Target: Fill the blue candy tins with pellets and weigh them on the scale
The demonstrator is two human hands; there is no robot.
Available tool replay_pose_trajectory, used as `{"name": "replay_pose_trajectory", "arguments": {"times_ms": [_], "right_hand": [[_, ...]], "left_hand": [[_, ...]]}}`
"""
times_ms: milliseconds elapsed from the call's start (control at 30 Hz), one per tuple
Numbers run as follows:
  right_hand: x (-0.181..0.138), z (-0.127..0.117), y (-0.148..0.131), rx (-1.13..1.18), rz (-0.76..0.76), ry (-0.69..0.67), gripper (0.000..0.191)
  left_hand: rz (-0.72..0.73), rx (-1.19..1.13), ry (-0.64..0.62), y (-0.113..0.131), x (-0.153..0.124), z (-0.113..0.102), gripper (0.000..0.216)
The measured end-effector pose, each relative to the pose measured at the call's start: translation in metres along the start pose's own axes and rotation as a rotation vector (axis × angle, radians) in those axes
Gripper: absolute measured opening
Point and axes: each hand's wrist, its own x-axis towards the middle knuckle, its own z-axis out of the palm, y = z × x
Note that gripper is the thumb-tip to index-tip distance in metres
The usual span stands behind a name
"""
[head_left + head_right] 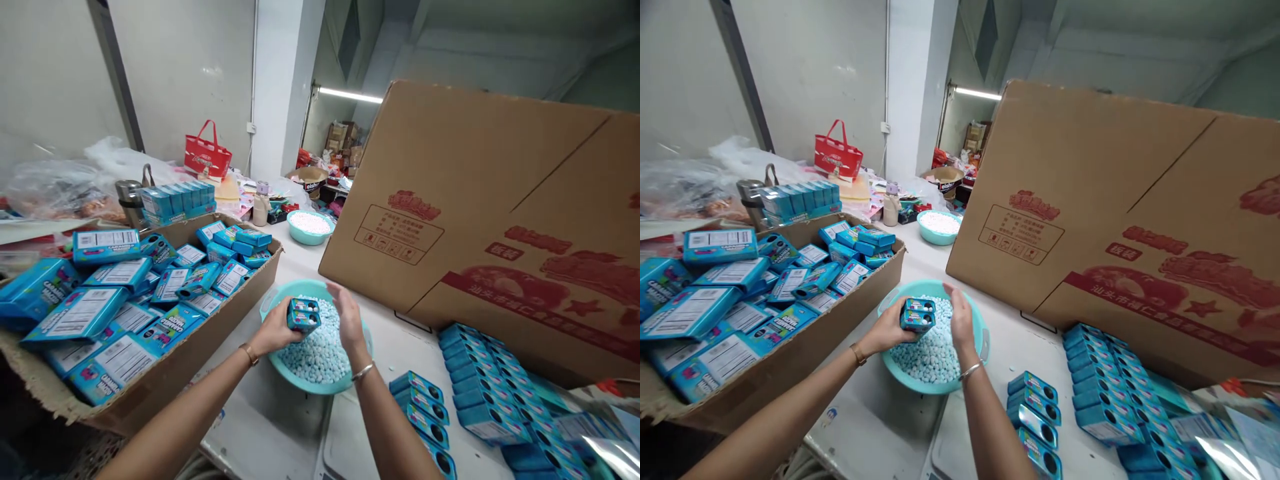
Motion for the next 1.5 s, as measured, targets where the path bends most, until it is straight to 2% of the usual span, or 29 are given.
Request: {"name": "replay_pose_trajectory", "arguments": {"times_ms": [67,100,167,233,300,367,433,500,600,667,800,833,900,1000,1133,1300,1400,1500], "right_hand": [[0.006,-0.021,0.014,-0.096,0.081,0.037,0.049],[0.006,-0.031,0.022,-0.185,0.116,-0.008,0.049],[-0.002,-0.042,0.037,-0.418,0.128,-0.191,0.05],[-0.017,-0.042,0.048,-0.689,0.06,-0.436,0.055],[-0.031,-0.034,0.054,-0.964,-0.043,-0.63,0.059],[-0.038,-0.024,0.056,-1.166,-0.114,-0.715,0.051],[-0.035,-0.02,0.057,-1.241,-0.124,-0.725,0.032],[-0.024,-0.023,0.057,-1.188,-0.072,-0.677,0.022],[-0.005,-0.034,0.055,-0.884,0.049,-0.429,0.017],[0.004,-0.04,0.052,-0.544,0.221,-0.236,0.018],[0.008,-0.042,0.047,0.242,0.749,0.047,0.028],[0.008,-0.04,0.046,0.405,0.838,0.111,0.026],[0.006,-0.037,0.048,0.628,0.917,0.229,0.019],[0.005,-0.032,0.05,0.731,0.873,0.323,0.014],[0.008,-0.021,0.036,0.718,0.708,0.362,0.013],[0.014,0.016,0.003,0.654,0.477,0.433,0.019],[0.017,0.037,-0.007,0.587,0.388,0.461,0.024],[0.019,0.045,-0.008,0.514,0.294,0.449,0.024]], "left_hand": [[-0.02,-0.017,0.003,-0.002,-0.003,-0.007,0.066],[-0.025,-0.03,0.003,-0.003,-0.003,-0.01,0.068],[-0.02,-0.077,-0.016,-0.003,-0.001,-0.013,0.071],[-0.003,-0.086,-0.049,-0.002,0.003,-0.014,0.069],[0.037,0.014,-0.056,0.0,0.008,-0.012,0.065],[0.077,0.155,-0.055,0.002,0.013,-0.012,0.063],[0.058,0.182,-0.082,0.003,0.019,-0.016,0.065],[-0.01,0.081,-0.112,0.002,0.022,-0.023,0.067],[-0.091,-0.177,-0.098,0.0,0.02,-0.034,0.072],[-0.166,-0.343,-0.092,-0.003,0.012,-0.037,0.077],[-0.294,-0.503,-0.082,-0.008,-0.008,-0.029,0.088],[-0.297,-0.527,-0.089,-0.009,-0.011,-0.026,0.089],[-0.288,-0.571,-0.119,-0.01,-0.015,-0.02,0.088],[-0.288,-0.556,-0.159,-0.008,-0.013,-0.014,0.085],[-0.273,-0.343,-0.139,-0.006,-0.003,-0.007,0.076],[-0.188,-0.044,-0.057,-0.007,0.011,0.008,0.073],[-0.125,0.029,-0.059,-0.007,0.018,0.015,0.073],[-0.096,0.031,-0.062,-0.005,0.022,0.016,0.073]]}}
